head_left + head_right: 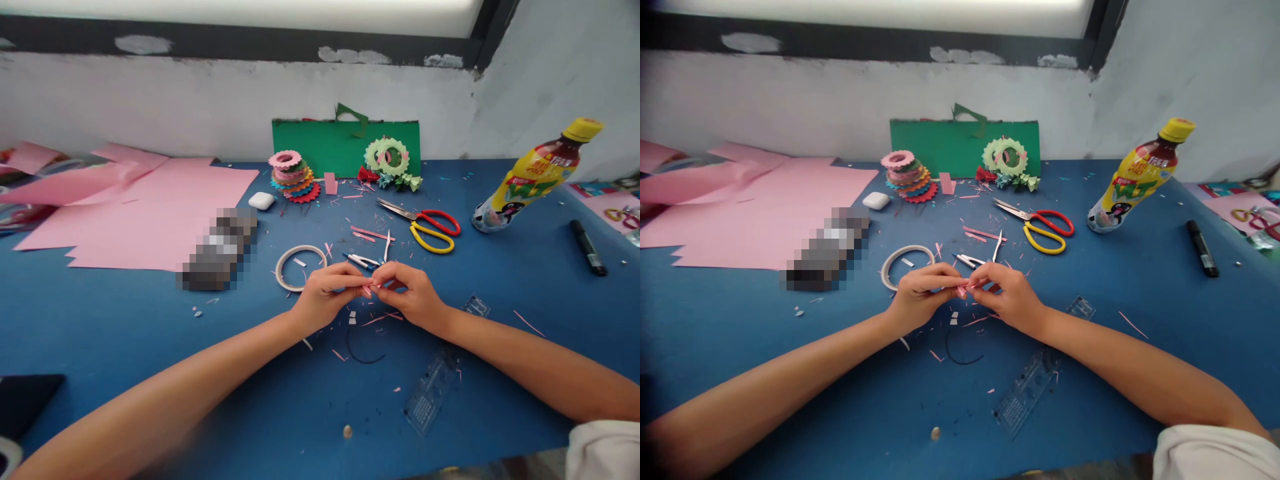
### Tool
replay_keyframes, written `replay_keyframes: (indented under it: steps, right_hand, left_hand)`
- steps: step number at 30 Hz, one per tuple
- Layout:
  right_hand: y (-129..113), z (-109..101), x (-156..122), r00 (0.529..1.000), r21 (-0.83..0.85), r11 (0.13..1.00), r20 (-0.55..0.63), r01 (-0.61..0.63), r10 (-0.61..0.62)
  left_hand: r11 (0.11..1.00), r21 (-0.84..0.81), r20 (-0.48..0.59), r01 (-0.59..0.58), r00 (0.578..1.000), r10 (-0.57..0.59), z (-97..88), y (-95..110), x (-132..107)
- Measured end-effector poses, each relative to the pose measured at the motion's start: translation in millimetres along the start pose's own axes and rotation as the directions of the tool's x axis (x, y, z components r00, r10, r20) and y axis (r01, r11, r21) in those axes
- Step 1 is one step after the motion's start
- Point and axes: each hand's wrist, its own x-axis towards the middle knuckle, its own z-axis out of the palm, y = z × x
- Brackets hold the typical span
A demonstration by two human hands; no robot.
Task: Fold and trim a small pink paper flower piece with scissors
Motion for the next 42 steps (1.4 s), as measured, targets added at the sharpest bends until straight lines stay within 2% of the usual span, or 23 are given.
replay_keyframes:
  steps: [4, 7, 14, 18, 20, 25, 32, 35, 39, 42]
  right_hand:
    - [-2.3, 4.7, -2.0, 0.999, 0.023, 0.999, -0.017, -0.033, 0.033]
    - [-2.8, 7.7, -3.2, 0.999, 0.034, 0.999, -0.020, -0.026, 0.027]
    - [-4.0, 7.2, -2.1, 1.000, 0.055, 0.998, -0.002, -0.028, 0.028]
    - [-4.7, 6.8, -0.9, 0.997, 0.070, 0.995, -0.014, -0.074, 0.076]
    - [-4.5, 6.7, -0.6, 0.995, 0.089, 0.991, -0.020, -0.096, 0.098]
    - [-1.7, 5.6, 0.6, 0.990, 0.116, 0.984, -0.034, -0.133, 0.138]
    - [2.9, 5.0, 2.6, 0.978, 0.221, 0.954, -0.003, -0.201, 0.207]
    - [3.7, 4.4, 3.9, 0.969, 0.274, 0.931, 0.009, -0.240, 0.247]
    - [4.5, 2.8, 6.2, 0.955, 0.300, 0.909, 0.033, -0.291, 0.295]
    - [4.7, 2.5, 7.0, 0.957, 0.293, 0.911, 0.057, -0.289, 0.286]
  left_hand:
    - [0.980, -0.118, -0.024, 0.160, 0.986, -0.164, -1.0, -1.3, 2.3]
    - [0.943, -0.209, -0.003, 0.258, 0.964, -0.265, -2.1, -1.2, 5.7]
    - [0.915, -0.270, 0.051, 0.299, 0.954, -0.296, -0.5, 0.2, 7.5]
    - [0.901, -0.276, 0.061, 0.334, 0.942, -0.330, 1.8, 0.1, 6.3]
    - [0.866, -0.315, 0.070, 0.389, 0.919, -0.387, 2.9, -1.3, 6.4]
    - [0.709, -0.483, 0.059, 0.515, 0.827, -0.560, 4.5, -7.5, 7.6]
    - [0.613, -0.569, 0.056, 0.549, 0.769, -0.637, 4.2, -9.3, 7.0]
    - [0.609, -0.577, 0.050, 0.544, 0.768, -0.639, 4.3, -9.9, 6.6]
    - [0.640, -0.566, 0.033, 0.520, 0.790, -0.612, 4.9, -10.7, 6.0]
    - [0.686, -0.527, 0.018, 0.501, 0.814, -0.580, 5.5, -9.0, 5.4]
